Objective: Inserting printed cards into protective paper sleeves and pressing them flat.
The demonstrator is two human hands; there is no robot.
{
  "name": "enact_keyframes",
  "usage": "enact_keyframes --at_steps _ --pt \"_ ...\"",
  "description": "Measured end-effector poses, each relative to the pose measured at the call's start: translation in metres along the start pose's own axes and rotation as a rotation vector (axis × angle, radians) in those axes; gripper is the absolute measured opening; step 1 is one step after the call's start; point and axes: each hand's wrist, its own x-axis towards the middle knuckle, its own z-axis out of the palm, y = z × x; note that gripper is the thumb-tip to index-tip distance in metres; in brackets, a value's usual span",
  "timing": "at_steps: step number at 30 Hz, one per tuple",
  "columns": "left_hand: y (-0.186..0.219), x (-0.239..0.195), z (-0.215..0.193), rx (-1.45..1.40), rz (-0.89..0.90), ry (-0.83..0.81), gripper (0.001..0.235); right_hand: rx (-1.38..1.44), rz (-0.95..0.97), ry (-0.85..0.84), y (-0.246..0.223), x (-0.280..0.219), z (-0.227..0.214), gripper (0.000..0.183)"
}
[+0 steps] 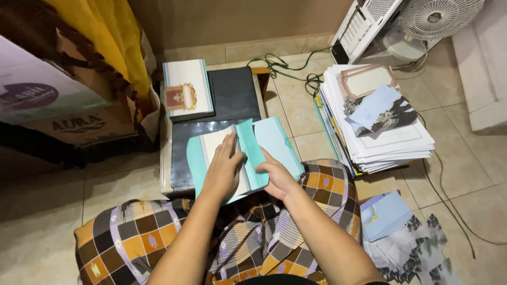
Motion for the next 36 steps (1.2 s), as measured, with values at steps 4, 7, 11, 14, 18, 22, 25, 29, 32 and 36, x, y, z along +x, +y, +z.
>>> enact_keyframes --at_steps 4,7,11,14,18,22,25,29,32,36 --pt "-0.003 -0.002 0.002 -0.056 0.012 0.098 0.005 -0.293 -0.081 -0.052 0.01 0.004 0.001 0.061" --pt "-0.005 -0.005 0.005 -0.097 0.06 0.185 0.009 -0.747 -0.233 -0.105 0.022 0.01 -0.007 0.047" --pt "-0.005 -0.003 0.007 -0.014 0.031 0.119 0.039 -0.857 -0.154 -0.007 0.008 0.002 0.013 0.048" --pt "-0.014 0.001 0.015 0.107 -0.047 0.028 0.058 -0.976 -0.129 0.034 0.003 -0.008 0.031 0.057" --pt "-0.024 0.007 0.026 0.245 -0.131 -0.034 0.061 -1.12 -0.157 0.038 -0.018 -0.036 0.074 0.078" --pt "-0.018 0.006 0.02 0.294 -0.138 -0.053 0.058 -1.686 -0.313 0.048 0.019 -0.016 0.035 0.064" --pt "-0.01 0.008 0.009 0.295 -0.153 -0.137 0.057 -1.913 -0.277 0.095 0.011 -0.005 0.036 0.067" --pt "-0.007 0.009 0.013 0.286 -0.195 -0.265 0.058 -1.896 -0.344 0.046 0.001 0.006 0.032 0.058" --pt "-0.01 0.02 0.017 0.302 -0.234 -0.352 0.06 -1.902 -0.324 -0.007 0.002 -0.008 0.031 0.056" --pt "-0.018 0.038 0.021 0.329 -0.253 -0.374 0.061 -1.916 -0.262 -0.089 0.006 -0.042 0.034 0.057"
